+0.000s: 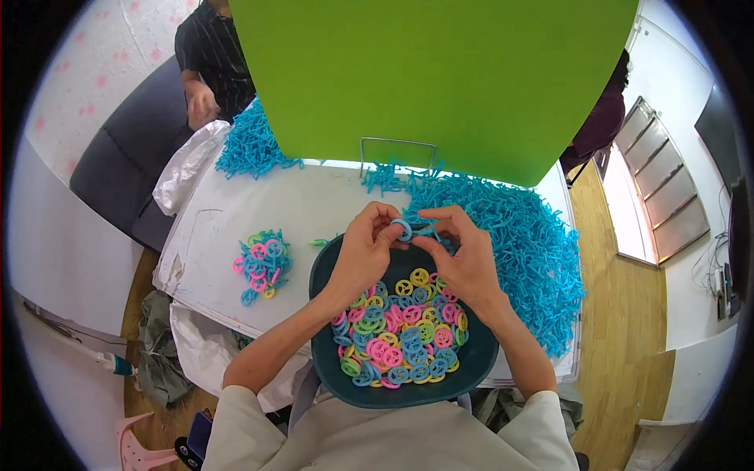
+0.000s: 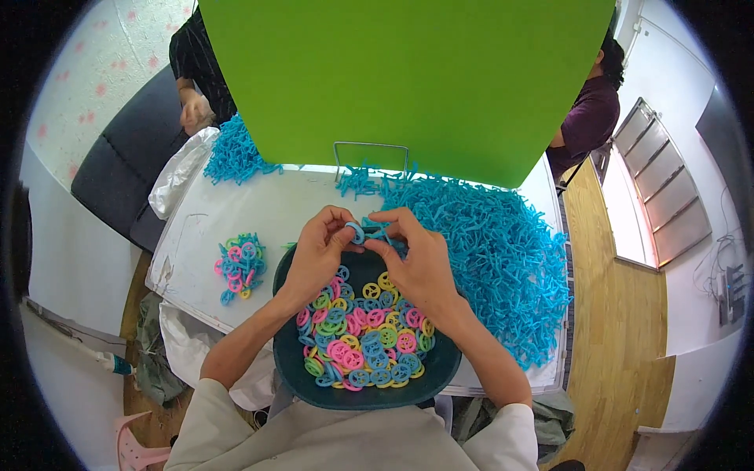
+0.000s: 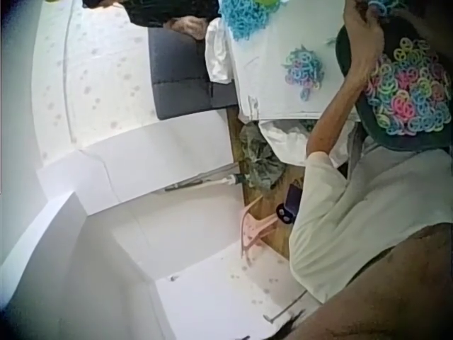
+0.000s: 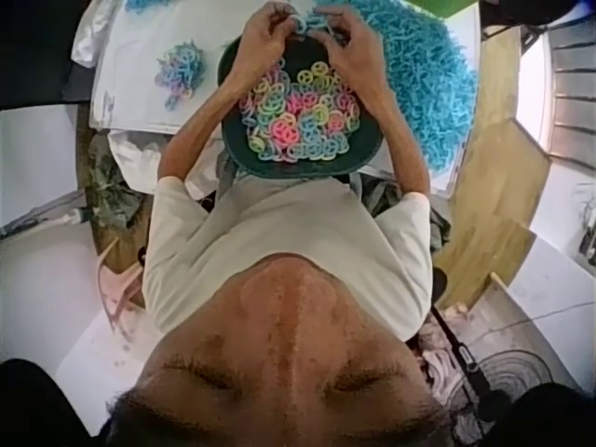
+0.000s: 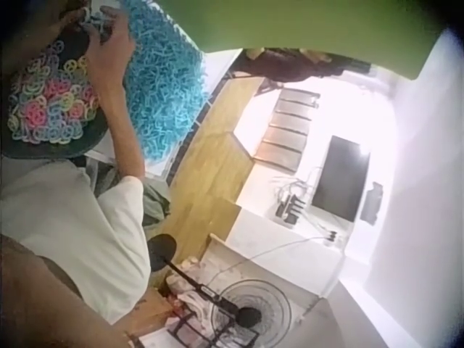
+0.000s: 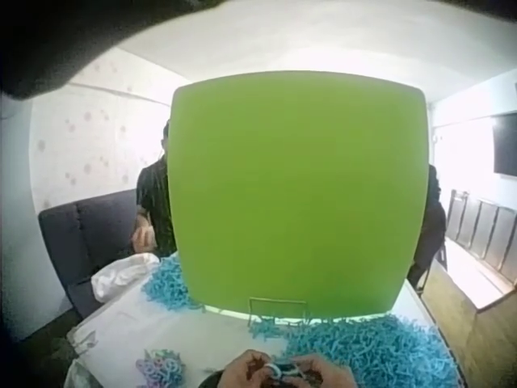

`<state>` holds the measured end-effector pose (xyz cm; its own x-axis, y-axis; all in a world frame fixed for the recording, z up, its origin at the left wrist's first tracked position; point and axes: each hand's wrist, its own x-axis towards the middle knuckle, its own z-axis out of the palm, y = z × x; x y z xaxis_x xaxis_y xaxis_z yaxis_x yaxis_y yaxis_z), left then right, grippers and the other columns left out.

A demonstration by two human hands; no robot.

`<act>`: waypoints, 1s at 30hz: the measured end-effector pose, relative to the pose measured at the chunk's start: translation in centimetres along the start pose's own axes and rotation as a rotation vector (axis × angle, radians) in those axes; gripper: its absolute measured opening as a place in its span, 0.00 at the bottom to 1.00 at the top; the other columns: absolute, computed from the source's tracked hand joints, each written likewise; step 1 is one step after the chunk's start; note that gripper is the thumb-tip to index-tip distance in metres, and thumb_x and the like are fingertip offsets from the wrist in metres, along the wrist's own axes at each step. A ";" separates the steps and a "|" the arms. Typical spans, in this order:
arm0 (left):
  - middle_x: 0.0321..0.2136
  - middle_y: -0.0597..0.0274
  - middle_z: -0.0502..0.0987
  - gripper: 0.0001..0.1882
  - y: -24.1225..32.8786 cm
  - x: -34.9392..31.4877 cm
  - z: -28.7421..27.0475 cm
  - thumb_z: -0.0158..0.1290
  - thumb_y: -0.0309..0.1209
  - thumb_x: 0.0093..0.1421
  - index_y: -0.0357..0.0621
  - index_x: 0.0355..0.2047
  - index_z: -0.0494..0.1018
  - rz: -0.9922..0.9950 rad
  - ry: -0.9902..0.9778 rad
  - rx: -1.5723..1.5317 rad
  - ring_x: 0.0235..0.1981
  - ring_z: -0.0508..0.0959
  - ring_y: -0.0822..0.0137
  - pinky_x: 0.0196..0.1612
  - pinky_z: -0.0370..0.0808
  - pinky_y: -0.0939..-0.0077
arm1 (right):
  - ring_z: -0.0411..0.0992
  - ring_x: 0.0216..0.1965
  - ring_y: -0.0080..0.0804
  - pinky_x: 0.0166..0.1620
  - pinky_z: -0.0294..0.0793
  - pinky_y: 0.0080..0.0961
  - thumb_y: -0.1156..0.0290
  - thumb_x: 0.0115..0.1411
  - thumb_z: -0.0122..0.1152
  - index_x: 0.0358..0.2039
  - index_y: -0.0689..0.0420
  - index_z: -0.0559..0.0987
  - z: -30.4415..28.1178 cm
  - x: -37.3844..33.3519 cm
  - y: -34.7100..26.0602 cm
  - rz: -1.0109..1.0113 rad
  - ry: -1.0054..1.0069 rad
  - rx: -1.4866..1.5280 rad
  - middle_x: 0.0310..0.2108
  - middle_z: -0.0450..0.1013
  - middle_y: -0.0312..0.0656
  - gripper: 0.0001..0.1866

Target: Hanging colorful smiley-face rubber rings from a bowl onto a small blue plastic rack.

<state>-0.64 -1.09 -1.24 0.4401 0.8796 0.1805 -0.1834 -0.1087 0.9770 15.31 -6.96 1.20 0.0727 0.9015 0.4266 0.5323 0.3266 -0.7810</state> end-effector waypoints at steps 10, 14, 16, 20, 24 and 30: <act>0.30 0.63 0.72 0.04 1.2 -0.7 1.4 0.46 0.19 0.63 0.36 0.38 0.65 0.154 0.065 0.262 0.32 0.74 0.74 0.36 0.73 0.82 | 0.73 0.27 0.19 0.30 0.71 0.16 0.77 0.55 0.65 0.45 0.57 0.73 0.6 -0.6 -0.7 0.213 -0.042 0.248 0.27 0.77 0.38 0.17; 0.31 0.63 0.73 0.05 1.1 -0.3 0.7 0.49 0.22 0.64 0.35 0.39 0.67 0.181 0.114 0.140 0.33 0.76 0.73 0.35 0.74 0.82 | 0.75 0.28 0.23 0.31 0.74 0.20 0.77 0.54 0.65 0.44 0.56 0.75 0.2 0.0 0.1 -0.024 0.048 -0.016 0.31 0.78 0.40 0.17; 0.32 0.62 0.74 0.07 0.7 -0.2 0.5 0.49 0.23 0.64 0.35 0.41 0.68 0.168 0.090 0.120 0.35 0.76 0.73 0.36 0.75 0.81 | 0.76 0.27 0.25 0.31 0.74 0.20 0.77 0.53 0.65 0.42 0.56 0.76 0.0 0.2 0.1 -0.101 0.082 -0.079 0.31 0.78 0.40 0.15; 0.38 0.60 0.75 0.12 1.1 -0.4 0.3 0.48 0.24 0.64 0.34 0.47 0.71 0.085 0.022 0.106 0.38 0.77 0.72 0.40 0.80 0.78 | 0.77 0.26 0.31 0.30 0.74 0.21 0.76 0.53 0.65 0.38 0.58 0.79 0.0 0.2 0.7 -0.161 0.066 -0.120 0.29 0.78 0.41 0.10; 0.39 0.59 0.75 0.13 1.3 -0.4 0.4 0.48 0.24 0.65 0.34 0.49 0.71 0.138 0.040 0.049 0.38 0.78 0.70 0.41 0.80 0.78 | 0.78 0.25 0.31 0.28 0.74 0.22 0.75 0.54 0.64 0.37 0.58 0.79 -0.1 0.2 0.7 -0.077 0.076 -0.069 0.26 0.78 0.42 0.09; 0.40 0.56 0.76 0.12 1.3 -0.3 0.5 0.49 0.23 0.64 0.32 0.47 0.71 0.076 0.065 -0.018 0.38 0.78 0.70 0.42 0.80 0.77 | 0.78 0.23 0.30 0.25 0.73 0.21 0.72 0.56 0.63 0.35 0.58 0.79 -0.1 0.2 0.6 -0.067 0.110 -0.223 0.22 0.78 0.43 0.06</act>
<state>-0.62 -1.72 0.03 0.3667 0.8973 0.2456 -0.2304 -0.1682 0.9585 15.68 -6.64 0.83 0.1153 0.8397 0.5307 0.7112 0.3032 -0.6342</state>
